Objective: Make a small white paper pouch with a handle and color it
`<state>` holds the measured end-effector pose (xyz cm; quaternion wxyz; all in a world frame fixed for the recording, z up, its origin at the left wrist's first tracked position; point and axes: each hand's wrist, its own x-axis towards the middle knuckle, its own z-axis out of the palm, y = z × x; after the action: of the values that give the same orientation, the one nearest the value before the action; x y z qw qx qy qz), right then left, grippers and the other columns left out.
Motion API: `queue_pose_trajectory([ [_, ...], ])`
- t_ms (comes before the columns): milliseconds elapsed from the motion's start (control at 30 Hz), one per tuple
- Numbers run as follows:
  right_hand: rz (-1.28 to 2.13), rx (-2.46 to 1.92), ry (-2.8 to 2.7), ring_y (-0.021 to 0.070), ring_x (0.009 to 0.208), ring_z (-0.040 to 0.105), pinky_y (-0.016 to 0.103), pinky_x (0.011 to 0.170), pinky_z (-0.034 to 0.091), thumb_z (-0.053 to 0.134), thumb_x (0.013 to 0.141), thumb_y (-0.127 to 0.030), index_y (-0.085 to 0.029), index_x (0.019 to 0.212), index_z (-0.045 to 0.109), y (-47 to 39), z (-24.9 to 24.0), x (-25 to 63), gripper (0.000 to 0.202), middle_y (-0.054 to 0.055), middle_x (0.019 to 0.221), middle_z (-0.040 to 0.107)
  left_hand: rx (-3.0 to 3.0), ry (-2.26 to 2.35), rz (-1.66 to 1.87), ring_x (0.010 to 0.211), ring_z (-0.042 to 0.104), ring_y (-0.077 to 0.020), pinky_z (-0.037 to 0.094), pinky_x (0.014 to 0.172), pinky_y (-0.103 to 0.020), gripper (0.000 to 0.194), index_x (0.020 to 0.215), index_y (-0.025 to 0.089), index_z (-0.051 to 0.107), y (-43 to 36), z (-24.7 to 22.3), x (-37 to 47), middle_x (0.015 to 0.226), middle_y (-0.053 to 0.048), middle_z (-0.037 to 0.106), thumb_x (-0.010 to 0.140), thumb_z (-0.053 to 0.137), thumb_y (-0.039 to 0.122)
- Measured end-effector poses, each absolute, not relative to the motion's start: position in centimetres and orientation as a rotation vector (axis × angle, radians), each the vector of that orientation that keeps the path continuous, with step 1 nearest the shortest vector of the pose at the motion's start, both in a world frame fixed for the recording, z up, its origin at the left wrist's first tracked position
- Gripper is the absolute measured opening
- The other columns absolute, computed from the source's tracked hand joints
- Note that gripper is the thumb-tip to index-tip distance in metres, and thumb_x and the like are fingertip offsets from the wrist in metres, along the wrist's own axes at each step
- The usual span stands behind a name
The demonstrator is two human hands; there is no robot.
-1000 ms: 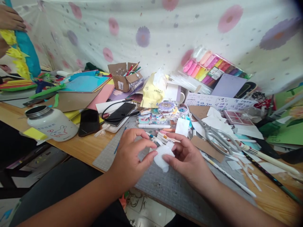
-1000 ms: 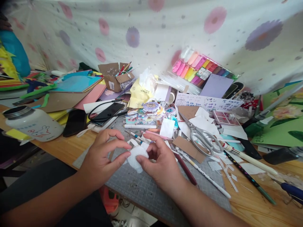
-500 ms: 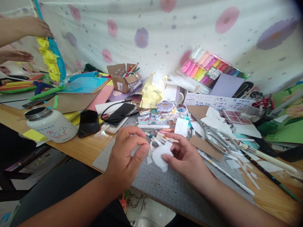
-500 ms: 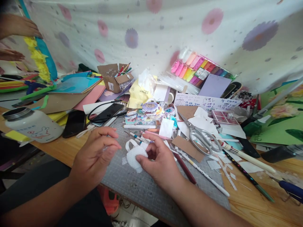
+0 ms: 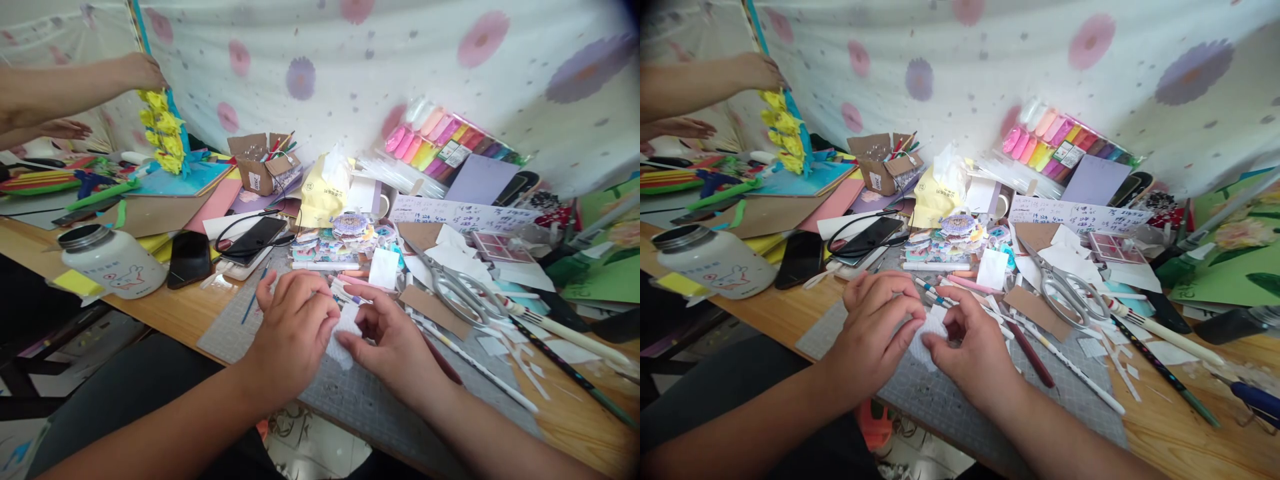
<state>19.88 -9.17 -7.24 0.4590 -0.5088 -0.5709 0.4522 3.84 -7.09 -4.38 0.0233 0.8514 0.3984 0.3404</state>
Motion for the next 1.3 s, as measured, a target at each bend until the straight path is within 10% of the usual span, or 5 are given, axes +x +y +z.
queue_pose_trajectory([
  [267,1.397,-1.079,-1.115,0.017,0.072,0.058,0.03,0.064,0.044,0.07,0.064,-0.024,-0.023,0.111,0.044,-8.5,-6.5,20.2,0.053,0.0,0.08,0.062,2.273,1.296,1.183,0.09,0.056,-0.0225,0.043,0.081,-0.042,0.022,0.075,0.022,0.052,-5.7,-4.0,1.3,0.082,-0.004,0.059,0.09,0.037,0.021],
  [933,1.177,-1.263,-1.399,0.0132,0.059,0.045,0.028,0.059,0.036,0.062,0.066,-0.02,-0.023,0.114,0.047,-9.5,-7.0,19.5,0.051,-0.006,0.065,0.047,2.817,1.237,1.053,0.101,0.054,-0.0237,0.019,0.1,-0.055,0.015,0.075,0.022,0.057,-7.0,-4.5,3.4,0.089,-0.003,0.064,0.083,0.049,0.013],
  [1300,1.5,-1.043,-0.988,0.0155,0.07,0.06,0.029,0.065,0.045,0.073,0.065,-0.024,-0.022,0.113,0.047,-8.8,-6.7,20.2,0.055,-0.001,0.076,0.064,1.89,1.581,1.163,0.068,0.059,-0.0177,0.042,0.055,-0.028,0.026,0.074,0.022,0.053,-4.2,-3.1,-0.5,0.076,0.0,0.062,0.09,0.037,0.034],
])
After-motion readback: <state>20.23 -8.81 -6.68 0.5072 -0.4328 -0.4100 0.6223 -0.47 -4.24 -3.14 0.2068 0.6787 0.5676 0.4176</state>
